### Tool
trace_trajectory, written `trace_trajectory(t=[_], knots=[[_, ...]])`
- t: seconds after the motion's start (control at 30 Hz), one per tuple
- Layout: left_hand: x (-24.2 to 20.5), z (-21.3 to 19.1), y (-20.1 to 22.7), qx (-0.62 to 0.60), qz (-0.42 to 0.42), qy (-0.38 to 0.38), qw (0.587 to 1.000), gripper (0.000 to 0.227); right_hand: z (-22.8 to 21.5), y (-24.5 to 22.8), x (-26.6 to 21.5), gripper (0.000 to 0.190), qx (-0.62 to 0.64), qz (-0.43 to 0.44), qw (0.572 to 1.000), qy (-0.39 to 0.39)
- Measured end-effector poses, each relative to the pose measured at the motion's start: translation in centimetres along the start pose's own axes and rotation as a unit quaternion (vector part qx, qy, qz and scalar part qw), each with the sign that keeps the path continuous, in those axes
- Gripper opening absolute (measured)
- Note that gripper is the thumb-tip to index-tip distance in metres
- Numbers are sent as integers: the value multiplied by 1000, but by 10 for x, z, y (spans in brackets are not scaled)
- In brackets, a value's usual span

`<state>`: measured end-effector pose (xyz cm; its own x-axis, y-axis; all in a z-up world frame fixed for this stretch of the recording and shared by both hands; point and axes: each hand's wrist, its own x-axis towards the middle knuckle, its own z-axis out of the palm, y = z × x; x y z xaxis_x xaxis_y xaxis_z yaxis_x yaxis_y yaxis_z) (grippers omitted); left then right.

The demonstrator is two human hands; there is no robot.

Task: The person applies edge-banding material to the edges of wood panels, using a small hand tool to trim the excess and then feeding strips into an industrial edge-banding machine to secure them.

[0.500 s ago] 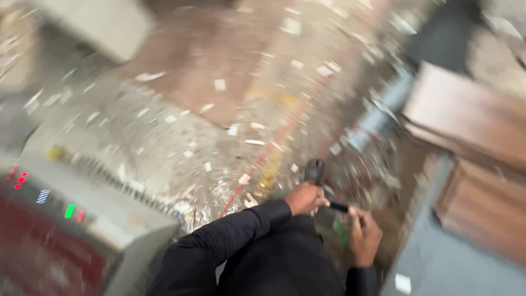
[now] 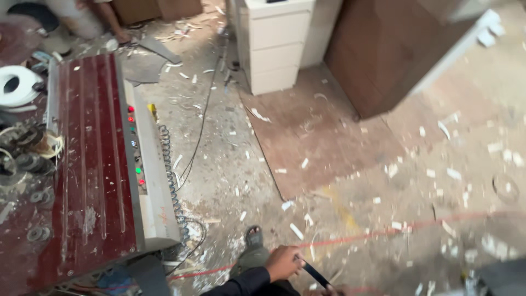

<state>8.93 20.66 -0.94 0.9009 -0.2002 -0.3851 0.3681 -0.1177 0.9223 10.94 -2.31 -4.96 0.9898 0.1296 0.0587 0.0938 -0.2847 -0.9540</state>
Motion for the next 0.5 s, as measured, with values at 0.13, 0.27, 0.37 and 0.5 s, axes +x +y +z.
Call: trace_trajectory(t=[0.13, 0.27, 0.37, 0.5], knots=[[36, -89, 27, 261, 66, 183, 946, 14, 70, 1, 73, 18, -127, 187, 972, -64], [63, -163, 24, 234, 14, 294, 927, 21, 140, -29, 152, 19, -240, -86, 963, -87], [77, -194, 12, 242, 42, 374, 894, 19, 180, -39, 191, 17, -194, -66, 974, -98], [82, -243, -7, 186, 137, 412, 882, 15, 214, -33, 255, 26, -108, 102, 978, -145]])
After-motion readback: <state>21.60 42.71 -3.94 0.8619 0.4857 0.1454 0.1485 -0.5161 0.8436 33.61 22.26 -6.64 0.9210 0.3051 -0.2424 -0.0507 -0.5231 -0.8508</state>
